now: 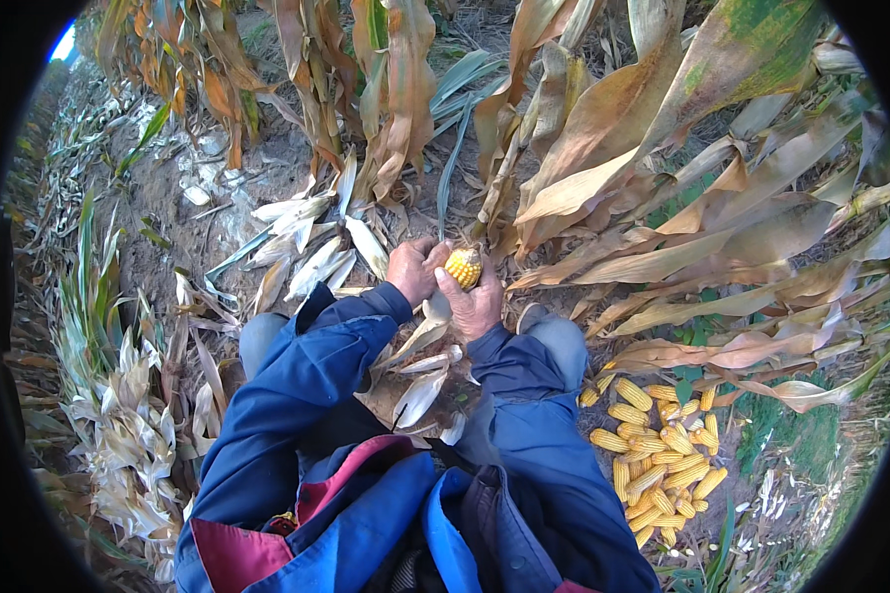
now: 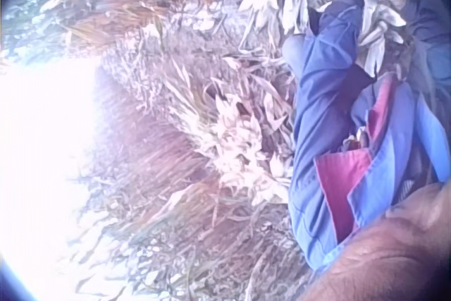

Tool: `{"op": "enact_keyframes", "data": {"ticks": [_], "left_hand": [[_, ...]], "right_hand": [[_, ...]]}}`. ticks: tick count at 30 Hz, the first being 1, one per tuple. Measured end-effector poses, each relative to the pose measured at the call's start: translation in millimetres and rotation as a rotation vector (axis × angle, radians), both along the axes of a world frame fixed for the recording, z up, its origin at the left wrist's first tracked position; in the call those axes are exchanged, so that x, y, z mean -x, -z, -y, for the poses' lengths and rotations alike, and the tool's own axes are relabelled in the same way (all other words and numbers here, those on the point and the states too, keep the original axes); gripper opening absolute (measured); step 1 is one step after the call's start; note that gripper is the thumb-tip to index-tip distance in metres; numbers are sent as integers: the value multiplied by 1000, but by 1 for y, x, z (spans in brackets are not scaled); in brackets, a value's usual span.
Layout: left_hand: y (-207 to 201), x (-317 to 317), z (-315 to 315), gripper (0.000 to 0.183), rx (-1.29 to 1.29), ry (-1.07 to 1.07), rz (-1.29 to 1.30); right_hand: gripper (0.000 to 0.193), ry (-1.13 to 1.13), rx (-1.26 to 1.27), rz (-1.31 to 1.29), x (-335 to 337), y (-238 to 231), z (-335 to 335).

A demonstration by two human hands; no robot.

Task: The person harvests corn by hand in a field, removing husks from each cob and placing the shucked corn into a pile on the ground. The person repeatedly reaches for cobs, strips the husks, and adds the corn to the growing pile.

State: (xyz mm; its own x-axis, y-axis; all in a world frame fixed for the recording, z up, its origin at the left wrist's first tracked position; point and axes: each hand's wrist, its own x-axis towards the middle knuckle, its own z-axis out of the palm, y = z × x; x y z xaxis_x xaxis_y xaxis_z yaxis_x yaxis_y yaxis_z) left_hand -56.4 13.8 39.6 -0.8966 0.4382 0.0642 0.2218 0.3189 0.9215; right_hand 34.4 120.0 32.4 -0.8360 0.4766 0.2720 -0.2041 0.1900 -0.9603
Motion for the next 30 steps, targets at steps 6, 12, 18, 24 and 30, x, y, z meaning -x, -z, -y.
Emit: {"op": "enact_keyframes", "data": {"ticks": [6, 12, 18, 24, 30], "left_hand": [[-1, 6, 10, 29, 252, 31, -224], [28, 21, 30, 35, 627, 17, -234], [53, 25, 47, 39, 826, 75, -108], [72, 26, 61, 40, 884, 68, -96], [102, 29, 85, 38, 986, 70, -108]], "right_hand": [[36, 109, -442, 9, -11, -20, -2], [36, 139, -130, -73, -20, -41, -10], [33, 157, 68, -169, -25, -48, -22], [33, 173, 138, -217, -33, -62, -27], [38, 150, 242, -292, -50, -79, -27]]}}
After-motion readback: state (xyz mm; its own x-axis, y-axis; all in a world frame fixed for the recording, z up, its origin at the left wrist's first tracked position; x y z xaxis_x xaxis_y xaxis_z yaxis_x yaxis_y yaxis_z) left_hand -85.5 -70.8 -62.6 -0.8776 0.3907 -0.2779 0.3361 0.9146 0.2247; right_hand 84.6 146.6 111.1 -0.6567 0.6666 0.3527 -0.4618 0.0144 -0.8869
